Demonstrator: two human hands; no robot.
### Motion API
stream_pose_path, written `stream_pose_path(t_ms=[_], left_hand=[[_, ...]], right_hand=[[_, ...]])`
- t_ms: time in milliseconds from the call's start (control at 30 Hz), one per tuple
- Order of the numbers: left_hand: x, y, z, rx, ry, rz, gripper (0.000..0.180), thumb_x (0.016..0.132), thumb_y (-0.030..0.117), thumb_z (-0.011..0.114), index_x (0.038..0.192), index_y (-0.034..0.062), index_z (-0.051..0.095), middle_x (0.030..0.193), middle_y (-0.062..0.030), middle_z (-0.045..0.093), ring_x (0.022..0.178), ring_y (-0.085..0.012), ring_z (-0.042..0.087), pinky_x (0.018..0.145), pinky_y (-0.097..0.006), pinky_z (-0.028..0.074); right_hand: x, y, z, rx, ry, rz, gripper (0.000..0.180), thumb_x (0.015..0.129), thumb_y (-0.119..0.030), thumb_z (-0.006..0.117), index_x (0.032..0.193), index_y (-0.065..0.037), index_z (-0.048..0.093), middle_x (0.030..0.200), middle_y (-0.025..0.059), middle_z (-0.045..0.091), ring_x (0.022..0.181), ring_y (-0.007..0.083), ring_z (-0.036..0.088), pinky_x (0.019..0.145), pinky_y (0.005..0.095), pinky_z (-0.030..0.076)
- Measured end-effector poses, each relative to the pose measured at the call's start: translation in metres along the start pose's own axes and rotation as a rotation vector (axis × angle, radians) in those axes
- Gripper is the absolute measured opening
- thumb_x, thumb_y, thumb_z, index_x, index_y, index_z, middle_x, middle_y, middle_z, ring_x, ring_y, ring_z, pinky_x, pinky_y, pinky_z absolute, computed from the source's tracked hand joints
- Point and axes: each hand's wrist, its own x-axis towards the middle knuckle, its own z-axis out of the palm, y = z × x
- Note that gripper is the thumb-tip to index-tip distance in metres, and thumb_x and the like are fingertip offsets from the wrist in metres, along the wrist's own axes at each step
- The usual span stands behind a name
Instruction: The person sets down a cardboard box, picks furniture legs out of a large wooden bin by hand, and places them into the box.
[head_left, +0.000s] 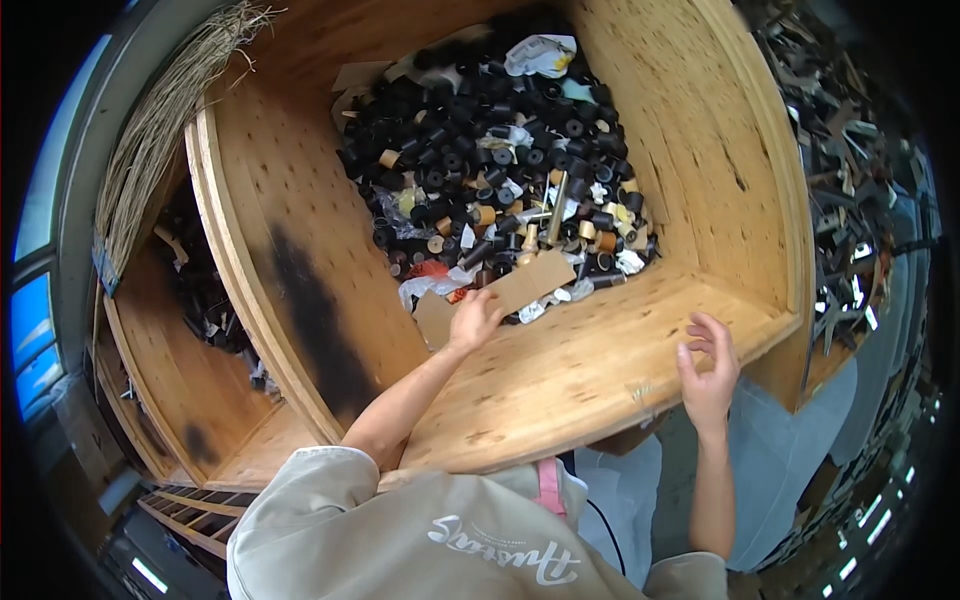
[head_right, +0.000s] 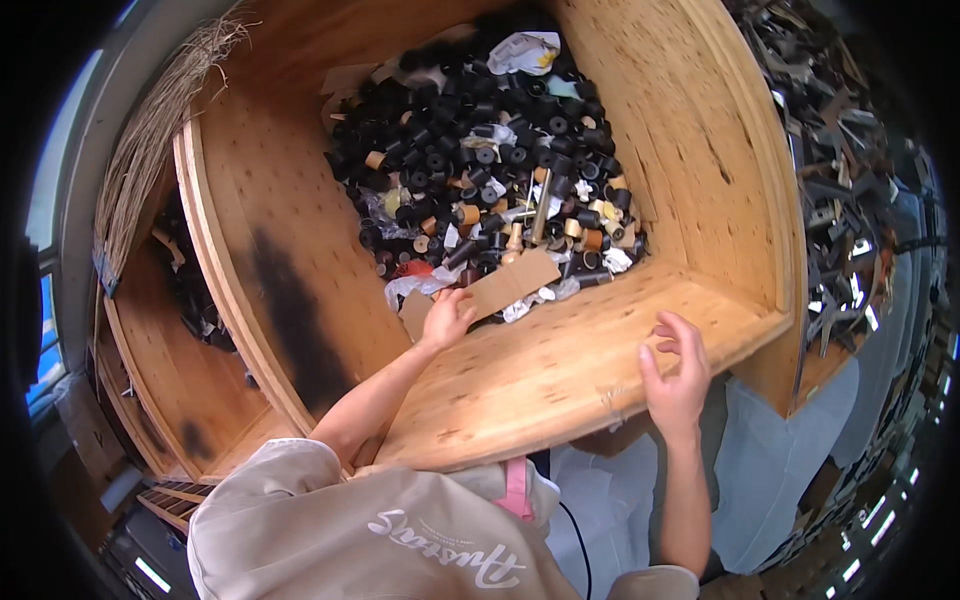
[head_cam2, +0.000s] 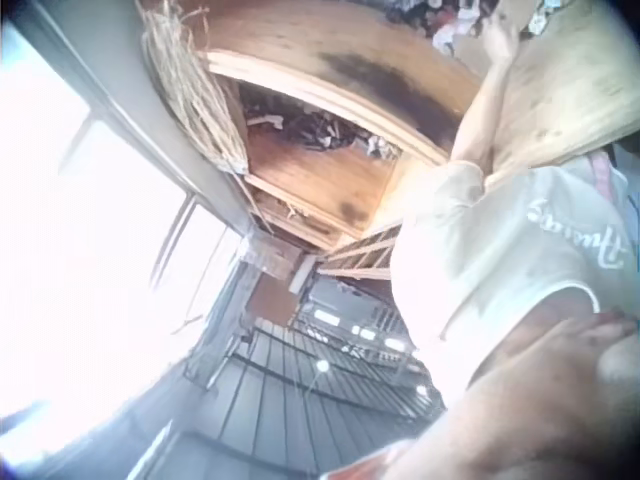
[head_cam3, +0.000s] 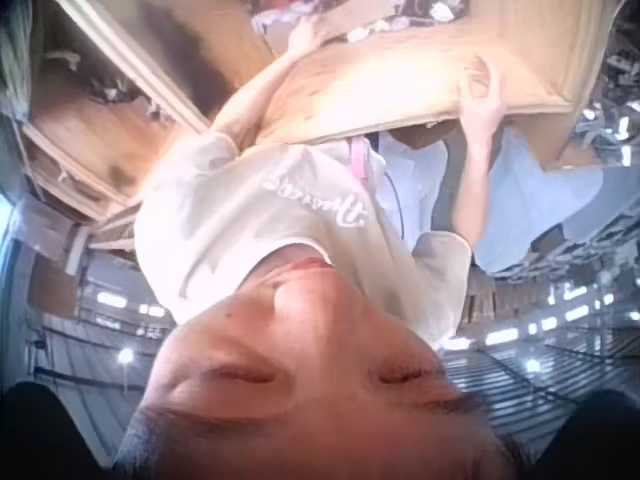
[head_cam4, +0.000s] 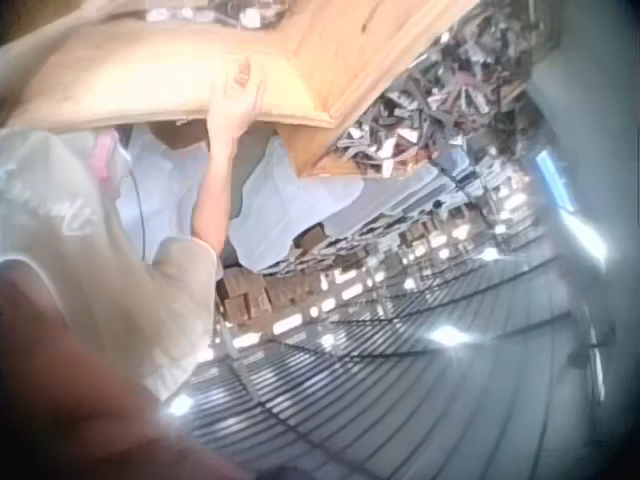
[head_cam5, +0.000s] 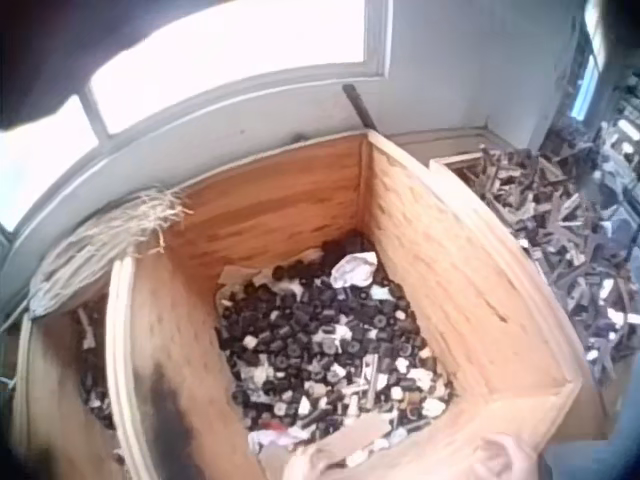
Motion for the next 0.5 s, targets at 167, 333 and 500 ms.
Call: stream_pose_path(t_ms=[167, 333, 500], left_hand=[[0.075, -0.177, 0.016, 0.257, -0.052, -0.426, 0.049, 0.087, 0.032, 0.072, 0.131, 0.0121, 0.062, 0.134, -0.0209, 0.058, 0.121, -0.0408, 0.060, 0.103, -0.050, 0.050], [0.168, -0.206, -0.024, 0.429, 0.201, -0.273, 0.072, 0.085, 0.031, 0.076, 0.149, 0.0185, 0.047, 0.156, -0.0189, 0.036, 0.144, -0.0400, 0.037, 0.109, -0.055, 0.044], [0.254, -0.222, -0.030, 0.383, 0.104, -0.409, 0.086, 0.083, 0.038, 0.080, 0.157, 0.0286, 0.037, 0.162, -0.0215, 0.029, 0.151, -0.0429, 0.028, 0.112, -0.060, 0.039]], right_hand=[[0.154, 0.094, 0.129, -0.394, -0.769, -0.230, 0.062, 0.086, -0.020, 0.078, 0.142, -0.013, 0.052, 0.142, 0.0117, 0.056, 0.118, 0.0312, 0.064, 0.097, 0.0432, 0.053], [0.274, 0.191, 0.275, -0.706, -0.782, -0.048, 0.087, 0.079, -0.025, 0.083, 0.155, -0.020, 0.040, 0.156, 0.0194, 0.040, 0.134, 0.0419, 0.051, 0.111, 0.0497, 0.046], [0.370, 0.248, 0.416, -0.800, -0.576, 0.123, 0.088, 0.079, -0.035, 0.084, 0.155, -0.028, 0.040, 0.161, 0.0134, 0.034, 0.131, 0.0462, 0.053, 0.106, 0.0530, 0.049]])
